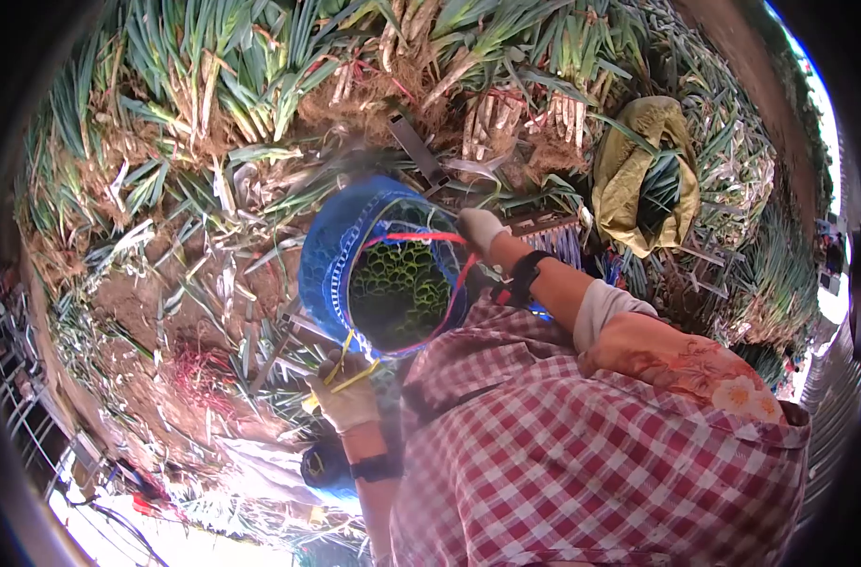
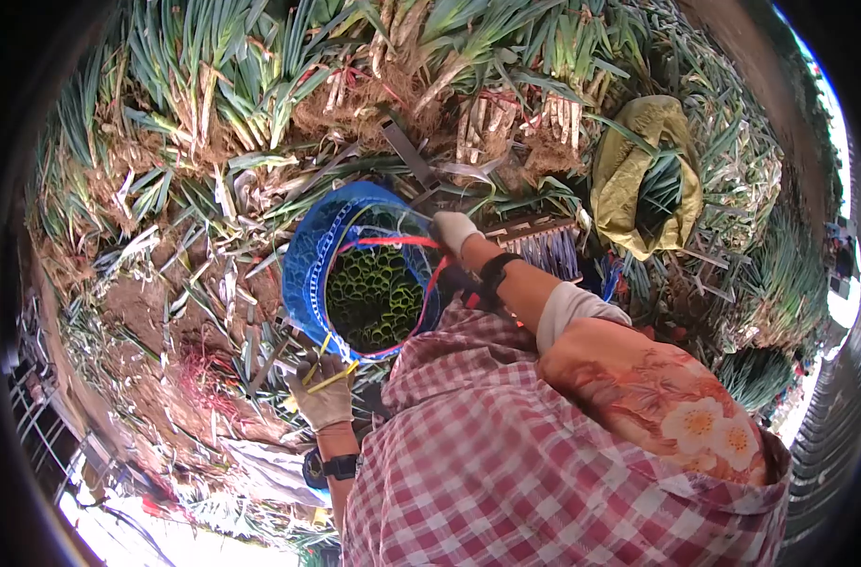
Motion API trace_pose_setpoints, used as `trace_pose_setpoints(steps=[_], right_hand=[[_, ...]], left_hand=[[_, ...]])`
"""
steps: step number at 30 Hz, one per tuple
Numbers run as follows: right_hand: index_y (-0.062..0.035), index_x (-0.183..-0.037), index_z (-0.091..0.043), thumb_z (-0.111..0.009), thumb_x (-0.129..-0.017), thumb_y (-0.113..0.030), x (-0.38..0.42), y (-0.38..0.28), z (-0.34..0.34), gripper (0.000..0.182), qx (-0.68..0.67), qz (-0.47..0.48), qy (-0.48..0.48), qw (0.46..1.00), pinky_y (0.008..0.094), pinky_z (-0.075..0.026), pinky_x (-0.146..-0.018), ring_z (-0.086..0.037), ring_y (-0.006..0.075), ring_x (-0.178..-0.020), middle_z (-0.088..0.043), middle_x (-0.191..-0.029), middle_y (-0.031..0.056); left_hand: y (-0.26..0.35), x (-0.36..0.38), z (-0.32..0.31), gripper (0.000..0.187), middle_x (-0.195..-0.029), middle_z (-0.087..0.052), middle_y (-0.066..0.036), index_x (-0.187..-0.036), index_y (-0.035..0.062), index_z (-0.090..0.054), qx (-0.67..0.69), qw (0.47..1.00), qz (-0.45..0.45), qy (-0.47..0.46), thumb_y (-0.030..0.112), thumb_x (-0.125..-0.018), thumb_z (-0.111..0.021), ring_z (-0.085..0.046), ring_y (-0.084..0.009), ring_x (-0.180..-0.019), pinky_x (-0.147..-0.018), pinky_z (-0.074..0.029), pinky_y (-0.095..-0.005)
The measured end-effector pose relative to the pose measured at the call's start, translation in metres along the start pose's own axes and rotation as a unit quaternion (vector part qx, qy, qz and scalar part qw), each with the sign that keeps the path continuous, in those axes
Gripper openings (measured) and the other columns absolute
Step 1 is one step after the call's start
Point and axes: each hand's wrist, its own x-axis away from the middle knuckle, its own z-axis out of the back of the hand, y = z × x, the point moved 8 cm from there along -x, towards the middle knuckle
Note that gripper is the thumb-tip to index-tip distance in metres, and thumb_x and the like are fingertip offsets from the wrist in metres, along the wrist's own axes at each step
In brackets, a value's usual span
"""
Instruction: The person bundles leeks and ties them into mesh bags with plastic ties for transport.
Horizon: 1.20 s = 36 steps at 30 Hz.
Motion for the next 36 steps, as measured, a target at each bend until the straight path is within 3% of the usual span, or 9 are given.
trace_pose_setpoints(steps=[2, 3, 4, 8, 11, 22, 26, 28, 36], right_hand=[[-0.0018, -0.079, -0.060, -0.053, -0.076, -0.022, 0.014, -0.023, 0.002, 0.022, 0.179, 0.128, 0.009, 0.975, 0.0369, -0.048, -0.071, -0.060, 0.0339, -0.079, -0.060, -0.081, 0.0217], [-0.0024, -0.081, -0.059, -0.052, -0.076, -0.019, 0.019, -0.001, 0.005, 0.019, -0.213, -0.037, 0.022, 0.976, 0.0356, -0.048, -0.069, -0.060, 0.0318, -0.074, -0.060, -0.080, 0.0212], [-0.0031, -0.083, -0.059, -0.052, -0.077, -0.016, 0.044, 0.005, 0.000, 0.016, -0.564, -0.199, 0.033, 0.801, 0.0342, -0.048, -0.068, -0.060, 0.0297, -0.069, -0.059, -0.078, 0.0207], [-0.0046, -0.080, -0.060, -0.050, -0.078, -0.021, 0.089, -0.044, 0.041, 0.020, -0.274, 0.094, 0.086, 0.953, 0.0297, -0.046, -0.064, -0.054, 0.0180, -0.065, -0.057, -0.073, 0.0109], [-0.0018, -0.078, -0.060, -0.052, -0.077, -0.026, 0.081, -0.055, 0.032, 0.025, -0.324, 0.030, 0.021, 0.945, 0.0288, -0.043, -0.058, -0.053, 0.0173, -0.060, -0.057, -0.070, 0.0081], [0.0001, -0.099, -0.054, -0.058, -0.077, -0.035, 0.085, -0.100, 0.009, 0.042, -0.412, -0.099, -0.102, 0.900, 0.0294, -0.048, -0.056, -0.056, 0.0164, -0.062, -0.055, -0.081, 0.0066], [0.0062, -0.107, -0.049, -0.062, -0.071, -0.040, 0.065, -0.103, 0.009, 0.060, 0.078, 0.099, -0.034, 0.991, 0.0321, -0.044, -0.086, -0.055, 0.0310, -0.099, -0.054, -0.106, 0.0218], [0.0073, -0.115, -0.042, -0.062, -0.068, -0.040, 0.103, -0.120, 0.035, 0.070, 0.123, -0.058, -0.057, 0.989, 0.0350, -0.039, -0.093, -0.046, 0.0324, -0.112, -0.048, -0.115, 0.0270], [0.0026, -0.101, -0.058, -0.063, -0.066, -0.030, 0.093, -0.088, 0.028, 0.048, 0.238, -0.100, -0.131, 0.957, 0.0380, -0.046, -0.082, -0.057, 0.0323, -0.096, -0.058, -0.103, 0.0229]], left_hand=[[-0.003, 0.000, 0.006, 0.039, -0.095, -0.055, -0.011, -0.078, 0.0056, -0.060, 0.020, 1.000, 0.022, -0.001, 0.045, -0.075, -0.063, -0.048, -0.0236, -0.081, -0.079, -0.042, -0.0410], [-0.005, -0.002, 0.011, 0.039, -0.094, -0.057, -0.010, -0.077, 0.0060, -0.060, 0.005, 1.000, 0.010, 0.008, 0.045, -0.079, -0.057, -0.051, -0.0246, -0.083, -0.081, -0.043, -0.0424], [-0.008, -0.003, 0.014, 0.040, -0.093, -0.058, -0.010, -0.077, 0.0065, -0.060, -0.009, 1.000, 0.000, 0.018, 0.045, -0.083, -0.052, -0.054, -0.0256, -0.086, -0.082, -0.044, -0.0438], [-0.015, -0.006, 0.011, 0.048, -0.069, -0.053, -0.002, -0.057, 0.0129, -0.046, -0.043, 0.988, 0.008, 0.146, 0.052, -0.085, -0.045, -0.046, -0.0145, -0.059, -0.051, -0.039, -0.0287], [-0.010, 0.015, -0.010, 0.053, -0.044, -0.017, 0.004, -0.050, 0.0184, -0.022, -0.014, 0.982, 0.085, 0.170, 0.051, -0.085, -0.044, -0.014, -0.0101, -0.038, -0.037, -0.009, -0.0267], [0.056, 0.077, -0.103, 0.053, -0.046, -0.015, 0.004, -0.050, 0.0178, -0.022, 0.105, 0.989, 0.101, 0.033, 0.048, -0.088, -0.042, -0.016, -0.0091, -0.039, -0.037, -0.015, -0.0243], [0.043, 0.069, -0.110, 0.052, -0.046, -0.014, 0.004, -0.051, 0.0172, -0.023, 0.077, 0.989, 0.122, -0.028, 0.048, -0.088, -0.041, -0.016, -0.0090, -0.041, -0.038, -0.015, -0.0244], [0.045, 0.067, -0.110, 0.052, -0.046, -0.014, 0.004, -0.051, 0.0171, -0.023, 0.080, 0.990, 0.115, -0.029, 0.049, -0.088, -0.041, -0.017, -0.0090, -0.040, -0.038, -0.015, -0.0244], [0.056, 0.043, -0.114, 0.049, -0.048, -0.027, 0.000, -0.054, 0.0157, -0.028, -0.054, 0.998, 0.034, 0.027, 0.047, -0.089, -0.042, -0.023, -0.0100, -0.041, -0.036, -0.021, -0.0231]])
